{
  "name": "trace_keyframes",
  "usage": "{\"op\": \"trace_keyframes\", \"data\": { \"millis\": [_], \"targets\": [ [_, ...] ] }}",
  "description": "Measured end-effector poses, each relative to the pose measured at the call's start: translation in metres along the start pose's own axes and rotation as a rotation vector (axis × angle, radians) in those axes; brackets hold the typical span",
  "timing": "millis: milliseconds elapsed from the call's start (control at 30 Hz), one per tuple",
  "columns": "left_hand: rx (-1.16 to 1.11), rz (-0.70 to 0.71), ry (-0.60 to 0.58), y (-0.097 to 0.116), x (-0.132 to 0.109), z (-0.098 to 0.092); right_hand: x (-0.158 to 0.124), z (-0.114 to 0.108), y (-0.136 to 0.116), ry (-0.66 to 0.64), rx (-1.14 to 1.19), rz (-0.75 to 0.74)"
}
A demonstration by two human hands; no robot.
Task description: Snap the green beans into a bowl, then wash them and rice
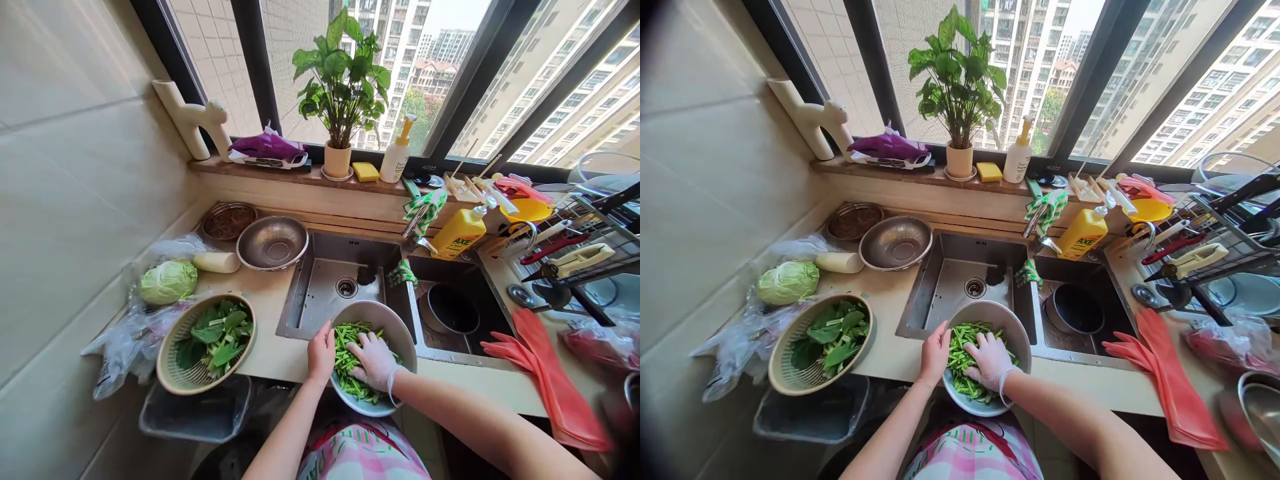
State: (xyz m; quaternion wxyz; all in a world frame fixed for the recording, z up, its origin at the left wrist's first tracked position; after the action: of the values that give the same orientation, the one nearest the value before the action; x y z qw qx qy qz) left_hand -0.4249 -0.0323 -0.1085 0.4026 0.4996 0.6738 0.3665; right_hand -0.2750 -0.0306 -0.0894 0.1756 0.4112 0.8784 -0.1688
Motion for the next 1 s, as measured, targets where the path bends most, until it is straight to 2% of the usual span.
{"op": "trace_keyframes", "data": {
  "millis": [133,233,333,433,500,567,633,700,767,867,1000],
  "targets": [
    [0.05,-0.003,0.005,0.001,0.002,0.0,0.025,-0.002,0.007,-0.048,-0.018,-0.016],
    [0.083,0.02,-0.034,0.008,0.007,-0.005,0.03,-0.008,0.008,-0.051,0.0,0.013],
    [0.079,0.043,-0.081,0.012,0.001,-0.012,0.015,-0.017,0.009,-0.041,0.063,0.067],
    [0.07,-0.015,-0.068,0.004,-0.017,-0.017,-0.007,-0.03,0.015,-0.047,0.161,0.04],
    [0.061,-0.036,-0.036,-0.004,-0.029,-0.016,-0.012,-0.042,0.02,-0.006,0.209,0.026],
    [0.044,-0.029,-0.007,-0.008,-0.035,-0.012,-0.002,-0.052,0.024,0.052,0.232,0.08],
    [0.037,-0.021,0.017,-0.009,-0.035,-0.009,0.017,-0.053,0.019,0.044,0.235,0.164],
    [0.04,-0.02,0.042,-0.007,-0.03,-0.007,0.035,-0.047,0.006,-0.016,0.225,0.191],
    [0.047,-0.015,0.064,-0.004,-0.025,-0.008,0.04,-0.041,-0.011,-0.024,0.207,0.153],
    [0.051,-0.005,0.062,0.0,-0.019,-0.009,0.019,-0.038,-0.026,0.057,0.162,0.046],
    [0.059,-0.02,0.081,0.0,-0.014,-0.009,-0.02,-0.032,-0.032,0.128,0.066,-0.093]
  ]
}}
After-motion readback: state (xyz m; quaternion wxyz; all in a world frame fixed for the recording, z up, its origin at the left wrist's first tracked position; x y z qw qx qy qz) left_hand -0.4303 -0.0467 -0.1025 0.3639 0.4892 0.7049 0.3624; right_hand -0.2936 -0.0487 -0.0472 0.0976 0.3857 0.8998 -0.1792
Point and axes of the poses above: each hand's wrist, its own x-axis towards the middle knuckle, its own z-axis out of the palm, y = z × x, the point moved 5 cm from there along x, towards the middle knuckle, and after that the axes turned 9 degrees about -y, right-handed, at the moved point
